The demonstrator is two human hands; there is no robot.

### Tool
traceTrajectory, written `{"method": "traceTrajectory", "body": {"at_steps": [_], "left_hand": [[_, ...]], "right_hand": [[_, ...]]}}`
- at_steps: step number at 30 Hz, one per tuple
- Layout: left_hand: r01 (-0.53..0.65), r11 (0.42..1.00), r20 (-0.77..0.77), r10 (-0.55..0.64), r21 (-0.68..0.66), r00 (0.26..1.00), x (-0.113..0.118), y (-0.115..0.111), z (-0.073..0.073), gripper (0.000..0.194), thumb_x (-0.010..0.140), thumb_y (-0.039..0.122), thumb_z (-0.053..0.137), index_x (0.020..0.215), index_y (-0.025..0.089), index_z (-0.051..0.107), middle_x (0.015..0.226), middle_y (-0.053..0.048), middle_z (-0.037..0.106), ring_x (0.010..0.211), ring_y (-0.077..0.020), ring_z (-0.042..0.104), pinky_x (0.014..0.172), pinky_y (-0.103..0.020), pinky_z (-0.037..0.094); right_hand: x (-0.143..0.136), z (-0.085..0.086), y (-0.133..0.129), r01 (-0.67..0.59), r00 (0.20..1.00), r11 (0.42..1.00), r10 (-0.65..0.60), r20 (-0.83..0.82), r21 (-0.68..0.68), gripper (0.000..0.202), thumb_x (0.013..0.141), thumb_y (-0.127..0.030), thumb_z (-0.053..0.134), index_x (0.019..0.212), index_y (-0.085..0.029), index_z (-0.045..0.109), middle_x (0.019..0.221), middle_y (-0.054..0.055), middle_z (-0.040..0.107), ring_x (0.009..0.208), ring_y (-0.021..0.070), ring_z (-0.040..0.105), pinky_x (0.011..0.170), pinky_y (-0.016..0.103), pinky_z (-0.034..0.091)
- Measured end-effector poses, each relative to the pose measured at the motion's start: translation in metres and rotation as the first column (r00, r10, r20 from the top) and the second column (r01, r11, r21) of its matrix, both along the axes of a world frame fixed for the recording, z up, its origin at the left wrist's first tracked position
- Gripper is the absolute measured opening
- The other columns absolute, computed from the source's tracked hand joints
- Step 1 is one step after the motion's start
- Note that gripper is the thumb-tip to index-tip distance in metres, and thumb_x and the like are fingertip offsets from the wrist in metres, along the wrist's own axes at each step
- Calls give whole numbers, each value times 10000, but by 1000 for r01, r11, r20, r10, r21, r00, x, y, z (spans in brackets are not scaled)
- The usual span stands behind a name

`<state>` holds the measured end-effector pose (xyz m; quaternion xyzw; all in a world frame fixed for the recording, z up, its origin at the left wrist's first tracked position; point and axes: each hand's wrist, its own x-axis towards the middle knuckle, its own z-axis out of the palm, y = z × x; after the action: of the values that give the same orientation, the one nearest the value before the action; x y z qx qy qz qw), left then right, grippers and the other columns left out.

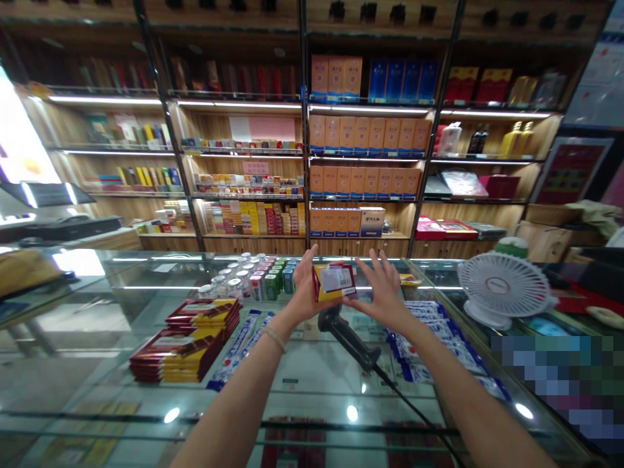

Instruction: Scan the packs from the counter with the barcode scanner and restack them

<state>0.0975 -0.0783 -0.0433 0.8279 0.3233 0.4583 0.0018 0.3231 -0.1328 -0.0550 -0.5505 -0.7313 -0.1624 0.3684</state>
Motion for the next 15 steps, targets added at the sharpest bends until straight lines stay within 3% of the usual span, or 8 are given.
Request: {"method": "traceTrajectory", "body": {"at_steps": [4,8,11,15], "left_hand": [[95,993,-25,-97,-68,995,3,-3,-3,1130,606,769,802,1519,220,425,1688,-177,177,1561,-439,129,1262,-647,103],[94,991,-45,-98,-91,994,2,-6,-2,1107,618,762,800,1531,266,419,1671,-158,230,1557,-439,154,1252,-662,85],[63,995,-76,-69,-79,995,-1,-4,0,1122,655,771,768,1577,296,341,1674,-156,233,1556,-424,172,1251,-643,100],[-66,998,-84,64,-16,994,-7,5,6,1402,561,841,766,1639,245,95,1670,-233,200,1555,-431,176,1232,-651,125]], "right_hand": [[-4,-3,-1,-34,999,999,34,32,0,676,848,-496,692,1467,-303,501,1723,109,147,1582,363,92,1204,639,167],[-1,-4,0,-40,999,997,39,24,66,610,817,-458,711,1378,-274,558,1716,117,169,1572,369,124,1189,649,192],[3,-3,1,-25,1000,992,25,7,124,559,815,-462,714,1311,-243,578,1713,129,168,1570,362,129,1196,640,191],[8,0,1,40,999,983,-41,-2,179,531,812,-467,717,1264,-224,583,1711,138,167,1572,363,112,1201,647,163]]}}
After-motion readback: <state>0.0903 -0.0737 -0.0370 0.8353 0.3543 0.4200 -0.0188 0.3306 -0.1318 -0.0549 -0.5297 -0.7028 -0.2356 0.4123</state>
